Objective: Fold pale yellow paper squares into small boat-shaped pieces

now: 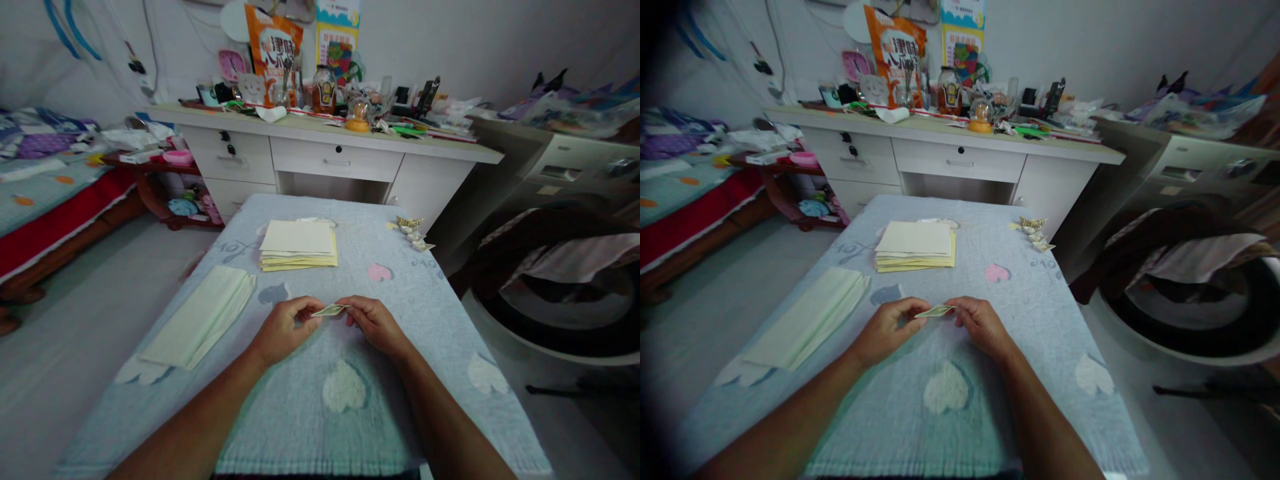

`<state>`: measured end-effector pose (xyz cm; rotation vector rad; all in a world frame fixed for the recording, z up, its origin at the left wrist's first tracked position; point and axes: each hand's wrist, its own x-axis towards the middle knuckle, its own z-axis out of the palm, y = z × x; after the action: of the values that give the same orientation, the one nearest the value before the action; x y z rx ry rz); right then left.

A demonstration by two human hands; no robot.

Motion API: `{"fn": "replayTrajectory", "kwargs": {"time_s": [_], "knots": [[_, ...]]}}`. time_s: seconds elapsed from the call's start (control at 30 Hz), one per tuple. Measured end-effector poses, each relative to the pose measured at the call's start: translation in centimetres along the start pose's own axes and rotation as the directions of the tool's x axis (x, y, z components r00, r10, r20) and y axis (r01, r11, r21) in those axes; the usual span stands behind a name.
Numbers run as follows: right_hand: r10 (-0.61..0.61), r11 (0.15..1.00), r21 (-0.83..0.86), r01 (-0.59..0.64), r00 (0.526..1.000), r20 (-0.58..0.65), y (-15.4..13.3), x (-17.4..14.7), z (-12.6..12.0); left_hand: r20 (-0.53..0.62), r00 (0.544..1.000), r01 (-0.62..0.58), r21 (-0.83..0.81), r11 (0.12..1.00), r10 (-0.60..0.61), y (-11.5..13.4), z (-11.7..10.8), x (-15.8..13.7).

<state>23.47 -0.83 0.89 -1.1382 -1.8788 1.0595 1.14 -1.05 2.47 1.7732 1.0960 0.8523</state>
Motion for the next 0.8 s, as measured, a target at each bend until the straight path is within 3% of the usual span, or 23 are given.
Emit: {"fn": "replayTrajectory", "kwargs": {"time_s": [0.13, 0.33, 0.47, 0.6, 0.8], "knots": [[-0.043, 0.998, -0.053, 0.042, 0.999, -0.021, -0.2, 0.1, 0.2, 0.054, 0.996, 0.087, -0.242, 0.966, -0.077, -0.1, 0.1, 0.1], [-0.049, 0.997, -0.069, 0.045, 0.998, -0.051, -0.6, 0.1, 0.8, 0.138, 0.964, 0.261, -0.356, 0.897, -0.225, -0.4, 0.5, 0.5], [0.075, 0.976, 0.208, -0.058, 0.994, -0.076, -1.3, 0.1, 1.3, 0.203, 0.95, 0.307, -0.488, 0.817, -0.236, -0.2, 0.8, 0.5], [0.156, 0.847, 0.517, -0.126, 0.988, -0.014, -1.8, 0.1, 1.9, 0.204, 0.959, 0.283, -0.61, 0.74, -0.199, -0.3, 1.2, 0.6], [0.144, 0.837, 0.532, -0.131, 0.989, 0.016, -2.0, 0.2, 2.7, 0.199, 0.961, 0.277, -0.639, 0.718, -0.194, -0.3, 1.8, 0.6]]}}
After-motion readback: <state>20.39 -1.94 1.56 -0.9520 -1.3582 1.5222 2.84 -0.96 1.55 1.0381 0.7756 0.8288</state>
